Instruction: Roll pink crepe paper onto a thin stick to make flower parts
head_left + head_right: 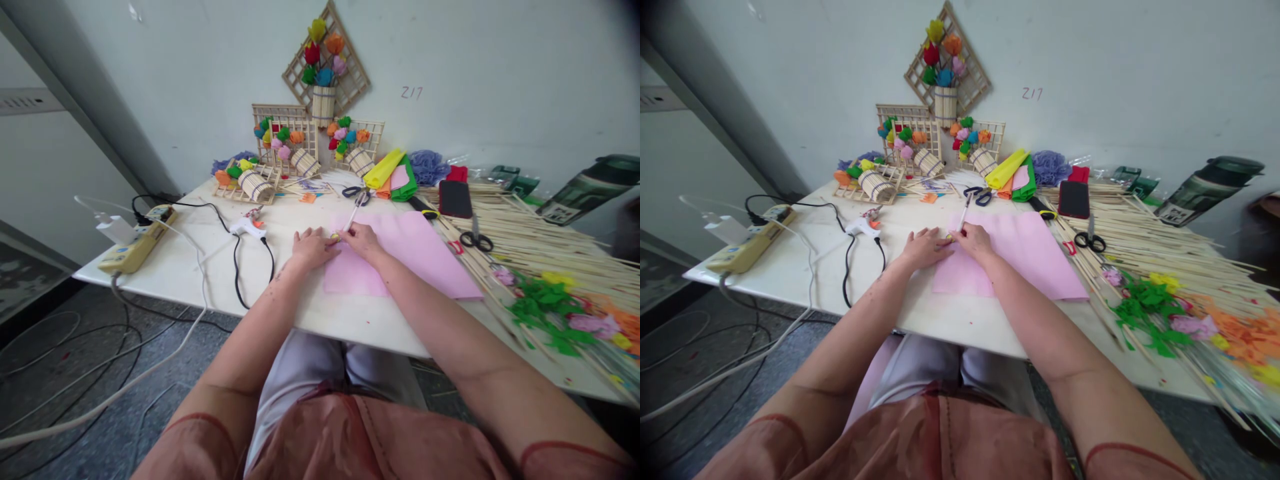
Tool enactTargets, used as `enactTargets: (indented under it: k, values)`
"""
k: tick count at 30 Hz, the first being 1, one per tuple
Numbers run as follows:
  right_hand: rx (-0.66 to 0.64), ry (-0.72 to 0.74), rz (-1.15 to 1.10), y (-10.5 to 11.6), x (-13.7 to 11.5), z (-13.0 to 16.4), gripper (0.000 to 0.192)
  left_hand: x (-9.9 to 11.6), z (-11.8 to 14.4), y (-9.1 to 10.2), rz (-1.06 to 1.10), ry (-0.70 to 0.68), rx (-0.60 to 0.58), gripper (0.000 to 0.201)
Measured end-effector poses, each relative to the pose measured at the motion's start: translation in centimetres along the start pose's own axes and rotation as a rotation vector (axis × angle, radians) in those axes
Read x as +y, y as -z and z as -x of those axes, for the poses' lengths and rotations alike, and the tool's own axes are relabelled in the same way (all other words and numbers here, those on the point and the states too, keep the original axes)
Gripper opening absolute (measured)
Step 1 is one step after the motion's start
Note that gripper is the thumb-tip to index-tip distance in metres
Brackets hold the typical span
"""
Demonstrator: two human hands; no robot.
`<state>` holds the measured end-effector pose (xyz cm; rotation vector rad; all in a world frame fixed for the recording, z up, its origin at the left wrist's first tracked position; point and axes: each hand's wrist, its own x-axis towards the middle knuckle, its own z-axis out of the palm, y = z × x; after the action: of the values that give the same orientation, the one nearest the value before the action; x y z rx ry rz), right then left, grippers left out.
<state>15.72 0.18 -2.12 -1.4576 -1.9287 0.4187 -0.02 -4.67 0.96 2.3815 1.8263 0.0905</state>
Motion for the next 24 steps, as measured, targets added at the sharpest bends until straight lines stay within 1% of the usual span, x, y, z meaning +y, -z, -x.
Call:
enactTargets:
  k: [5,14,20,24]
  values:
    - [0.007,0.008,-0.017,-0.09,0.21,-0.03,0.026,-0.01,-0.12,-0.04,-0.003,0.014,-0.016,0.048]
    - [-0.005,0.003,0.034,0.00,-0.03,0.01,0.028,-0.01,-0.19,-0.11,-0.006,0.016,-0.022,0.048]
    - [0.015,0.012,-0.015,-0.10,0.29,-0.10,0.026,-0.02,-0.22,-0.13,-0.009,0.006,-0.011,0.048]
    - [0.052,0.005,-0.077,0.01,0.18,-0.02,0.027,0.00,-0.20,-0.12,-0.009,0.009,-0.012,0.048]
